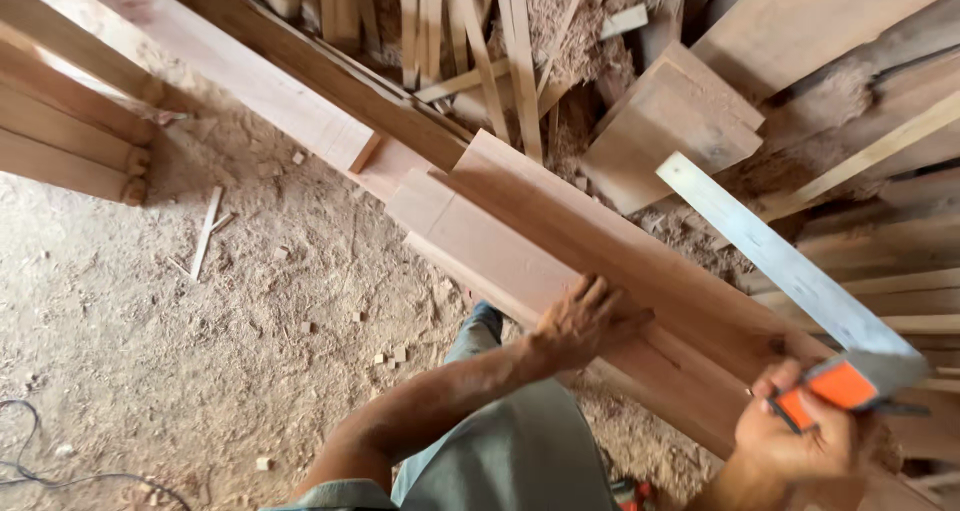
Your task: The person uses a try square and a pencil to mark straight lines on a wooden plank. They repeatedly position the square, draw a line, and reposition the tool to mark multiple sections along the plank's length.
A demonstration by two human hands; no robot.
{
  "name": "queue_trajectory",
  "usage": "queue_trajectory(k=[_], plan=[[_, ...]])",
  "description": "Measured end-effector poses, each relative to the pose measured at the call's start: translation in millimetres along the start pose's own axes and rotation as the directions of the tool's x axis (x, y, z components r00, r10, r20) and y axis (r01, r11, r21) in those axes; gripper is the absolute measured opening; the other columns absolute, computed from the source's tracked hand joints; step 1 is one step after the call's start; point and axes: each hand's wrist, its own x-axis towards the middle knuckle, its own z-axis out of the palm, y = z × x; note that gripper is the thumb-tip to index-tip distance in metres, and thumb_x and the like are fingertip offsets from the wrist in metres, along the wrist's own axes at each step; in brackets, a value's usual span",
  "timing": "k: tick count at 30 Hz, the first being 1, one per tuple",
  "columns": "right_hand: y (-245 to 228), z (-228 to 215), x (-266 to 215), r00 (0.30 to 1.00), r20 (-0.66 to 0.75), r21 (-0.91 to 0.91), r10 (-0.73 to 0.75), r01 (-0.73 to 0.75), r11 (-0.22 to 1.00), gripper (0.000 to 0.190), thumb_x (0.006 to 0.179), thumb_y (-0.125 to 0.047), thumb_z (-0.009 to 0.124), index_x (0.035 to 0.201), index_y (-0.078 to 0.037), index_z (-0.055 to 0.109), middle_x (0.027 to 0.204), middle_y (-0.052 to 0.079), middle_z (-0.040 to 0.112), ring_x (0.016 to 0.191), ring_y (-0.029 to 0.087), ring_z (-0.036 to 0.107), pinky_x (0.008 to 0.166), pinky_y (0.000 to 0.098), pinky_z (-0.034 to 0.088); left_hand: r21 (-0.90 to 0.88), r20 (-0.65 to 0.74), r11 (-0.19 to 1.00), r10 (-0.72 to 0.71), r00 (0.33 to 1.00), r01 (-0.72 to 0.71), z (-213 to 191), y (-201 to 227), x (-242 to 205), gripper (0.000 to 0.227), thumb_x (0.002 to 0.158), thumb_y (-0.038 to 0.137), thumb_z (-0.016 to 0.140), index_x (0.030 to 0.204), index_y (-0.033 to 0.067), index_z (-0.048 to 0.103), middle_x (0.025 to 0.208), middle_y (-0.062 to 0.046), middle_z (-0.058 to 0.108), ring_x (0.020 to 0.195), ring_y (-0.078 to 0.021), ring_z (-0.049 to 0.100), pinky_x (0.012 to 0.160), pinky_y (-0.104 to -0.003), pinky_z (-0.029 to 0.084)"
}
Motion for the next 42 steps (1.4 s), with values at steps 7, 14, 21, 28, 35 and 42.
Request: queue_trajectory(k=[7, 14, 21, 28, 35, 42], plan=[[-33.1, -156.1, -51.4, 0.996, 0.082, 0.103, 0.036, -0.044, 0.994, 0.035, 0.097, -0.012, 0.056, 0.131, -0.003, 0.056, 0.096, 0.014, 0.058, 0.079, 0.023, 0.055, 0.063, 0.0315, 0.045, 0.072, 0.394, 0.992, -0.128, 0.91, 0.108, -44.7, 10.5, 41.2, 0.088, 0.068, 0.041, 0.085, 0.149, 0.03, 0.051, 0.149, -0.025, 0.035, 0.135, -0.0382, 0.034, 0.11, -0.061, 0.029], [-95.1, -260.3, -47.8, 0.768, 0.47, -0.155, 0.434, -0.412, 0.898, 0.038, 0.094, -0.013, 0.058, 0.124, 0.011, 0.059, 0.105, 0.028, 0.066, 0.098, 0.045, 0.067, 0.075, 0.0543, 0.057, 0.135, 0.189, 0.967, -0.238, 0.953, 0.215, 17.8, 23.6, 55.6, 0.047, 0.074, 0.027, 0.077, 0.119, 0.0171, 0.071, 0.13, -0.015, 0.059, 0.125, -0.0303, 0.05, 0.111, -0.053, 0.036], [-62.2, -236.5, -119.6, 0.981, -0.106, 0.067, -0.161, 0.168, 0.983, 0.04, 0.087, -0.014, 0.062, 0.123, 0.005, 0.057, 0.094, 0.02, 0.061, 0.083, 0.032, 0.059, 0.065, 0.0404, 0.049, 0.219, -0.408, 0.971, 0.005, 0.913, 0.093, 71.6, -26.3, 87.9, 0.021, 0.086, 0.024, 0.058, 0.092, 0.0084, 0.072, 0.096, -0.019, 0.068, 0.097, -0.0364, 0.06, 0.1, -0.062, 0.039], [-89.8, -210.4, -202.1, 0.951, -0.188, 0.106, -0.246, 0.268, 0.957, 0.04, 0.082, -0.013, 0.064, 0.117, 0.003, 0.054, 0.083, 0.014, 0.056, 0.071, 0.021, 0.051, 0.059, 0.029, 0.042, 0.389, -0.145, 0.921, 0.031, 0.989, 0.028, 67.1, -49.3, 99.5, 0.019, 0.091, 0.03, 0.06, 0.092, 0.0168, 0.073, 0.098, -0.017, 0.071, 0.1, -0.0365, 0.061, 0.091, -0.06, 0.038], [-104.5, -215.4, -231.2, 0.857, -0.377, 0.148, -0.352, 0.431, 0.89, 0.038, 0.086, -0.017, 0.058, 0.12, 0.0, 0.056, 0.081, 0.016, 0.057, 0.062, 0.02, 0.047, 0.056, 0.0275, 0.039, 0.094, 0.21, 0.977, -0.209, 0.955, 0.193, -4.7, -20.7, 106.4, 0.047, 0.076, 0.045, 0.076, 0.117, 0.0213, 0.074, 0.12, -0.012, 0.069, 0.122, -0.0336, 0.056, 0.111, -0.051, 0.033], [-98.2, -239.6, -243.6, 0.806, -0.494, 0.107, -0.327, 0.43, 0.897, 0.039, 0.086, -0.018, 0.057, 0.121, -0.002, 0.056, 0.083, 0.014, 0.057, 0.066, 0.021, 0.05, 0.059, 0.0287, 0.041, 0.064, 0.108, 0.997, 0.029, 0.994, -0.036, -14.9, -16.0, 85.6, 0.076, 0.073, 0.059, 0.079, 0.134, 0.0165, 0.064, 0.132, -0.012, 0.065, 0.128, -0.0335, 0.054, 0.111, -0.05, 0.035]])
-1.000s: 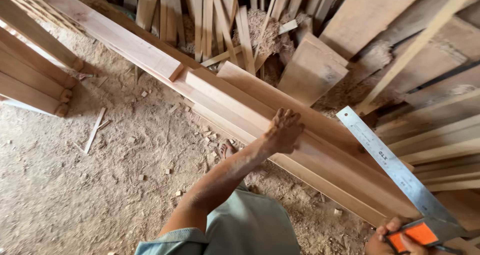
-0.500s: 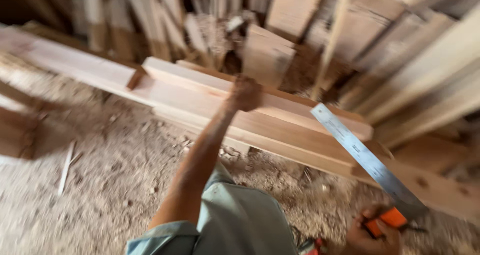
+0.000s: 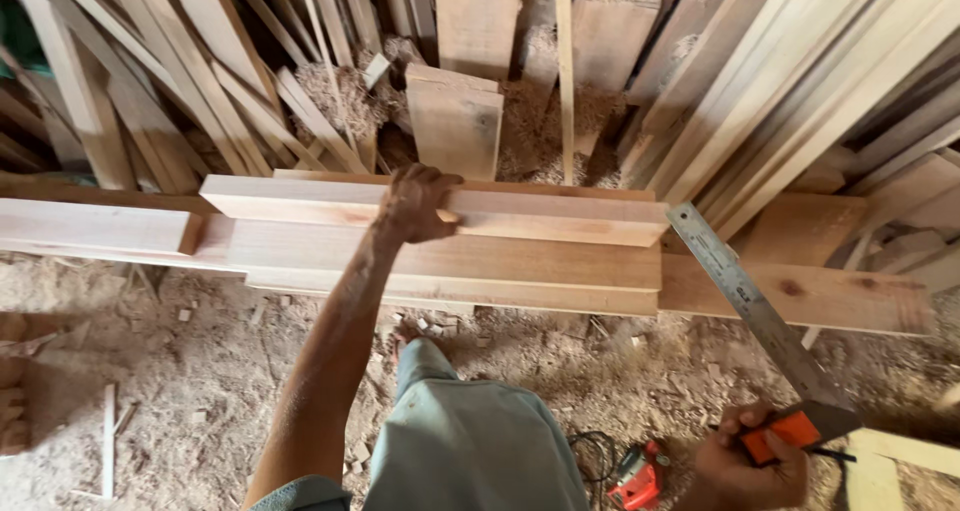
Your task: The person uses a try square and a pencil to mark straight lines on a wooden plank. They repeatedly position the square, draw a line, and reposition the tool to mark multiple sections along the plank's length.
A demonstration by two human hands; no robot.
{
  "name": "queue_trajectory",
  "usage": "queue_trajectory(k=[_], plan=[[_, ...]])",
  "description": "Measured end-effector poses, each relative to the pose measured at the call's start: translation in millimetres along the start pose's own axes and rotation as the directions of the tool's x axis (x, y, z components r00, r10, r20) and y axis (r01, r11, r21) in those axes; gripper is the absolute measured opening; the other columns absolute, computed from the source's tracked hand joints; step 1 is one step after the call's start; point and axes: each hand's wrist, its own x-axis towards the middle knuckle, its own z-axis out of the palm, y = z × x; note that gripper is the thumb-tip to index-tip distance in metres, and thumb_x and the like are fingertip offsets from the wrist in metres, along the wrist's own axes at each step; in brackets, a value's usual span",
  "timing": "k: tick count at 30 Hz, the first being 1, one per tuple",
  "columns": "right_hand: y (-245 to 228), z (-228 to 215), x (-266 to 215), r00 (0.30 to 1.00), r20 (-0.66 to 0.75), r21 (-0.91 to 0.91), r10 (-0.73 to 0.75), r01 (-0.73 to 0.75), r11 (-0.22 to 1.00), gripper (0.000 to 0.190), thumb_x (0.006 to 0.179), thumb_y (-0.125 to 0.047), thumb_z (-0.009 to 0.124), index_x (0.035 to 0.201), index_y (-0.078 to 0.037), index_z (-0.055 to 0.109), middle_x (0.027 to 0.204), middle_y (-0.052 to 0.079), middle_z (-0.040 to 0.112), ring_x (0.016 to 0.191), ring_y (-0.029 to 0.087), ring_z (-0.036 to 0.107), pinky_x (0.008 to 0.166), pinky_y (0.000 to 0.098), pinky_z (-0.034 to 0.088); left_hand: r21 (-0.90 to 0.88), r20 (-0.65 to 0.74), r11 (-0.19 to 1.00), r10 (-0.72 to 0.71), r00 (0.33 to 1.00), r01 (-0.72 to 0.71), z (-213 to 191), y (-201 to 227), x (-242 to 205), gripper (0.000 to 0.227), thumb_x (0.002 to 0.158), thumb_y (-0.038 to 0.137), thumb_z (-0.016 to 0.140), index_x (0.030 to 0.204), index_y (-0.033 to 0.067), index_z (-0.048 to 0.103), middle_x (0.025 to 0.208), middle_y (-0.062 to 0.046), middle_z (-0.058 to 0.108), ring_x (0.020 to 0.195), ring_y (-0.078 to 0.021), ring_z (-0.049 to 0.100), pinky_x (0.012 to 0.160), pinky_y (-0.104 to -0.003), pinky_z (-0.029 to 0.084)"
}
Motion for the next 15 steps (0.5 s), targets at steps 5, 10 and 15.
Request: queue_trajectory(k=[5, 10, 15], plan=[[40.0, 9.7, 18.0, 0.997, 0.024, -0.034, 0.067, -0.066, 0.997, 0.039, 0.087, -0.018, 0.057, 0.122, -0.002, 0.056, 0.086, 0.014, 0.058, 0.067, 0.021, 0.05, 0.06, 0.0295, 0.042, 0.249, -0.491, 0.948, 0.302, 0.817, -0.2, 55.9, 1.5, -9.2, 0.092, 0.084, 0.077, 0.057, 0.143, 0.0067, 0.054, 0.139, -0.017, 0.057, 0.129, -0.0326, 0.054, 0.109, -0.053, 0.037], [65.3, 42.9, 40.7, 0.991, 0.066, -0.121, 0.113, -0.105, 0.987, 0.038, 0.089, -0.018, 0.058, 0.123, -0.001, 0.056, 0.088, 0.015, 0.058, 0.068, 0.021, 0.051, 0.06, 0.0303, 0.043, 0.354, -0.42, 0.919, 0.322, 0.849, -0.173, 86.4, 6.2, 2.8, 0.088, 0.078, 0.086, 0.052, 0.112, 0.0054, 0.057, 0.099, -0.016, 0.054, 0.094, -0.0315, 0.053, 0.084, -0.05, 0.042], [110.5, 103.6, 55.8, 0.98, 0.124, -0.19, 0.153, -0.128, 0.973, 0.038, 0.09, -0.019, 0.059, 0.124, -0.001, 0.056, 0.091, 0.016, 0.059, 0.069, 0.022, 0.051, 0.061, 0.031, 0.044, 0.121, -0.322, 0.985, 0.156, 0.934, -0.123, 48.6, 10.0, -19.3, 0.084, 0.081, 0.088, 0.05, 0.114, 0.0114, 0.064, 0.107, -0.014, 0.059, 0.1, -0.0318, 0.057, 0.087, -0.054, 0.046]])
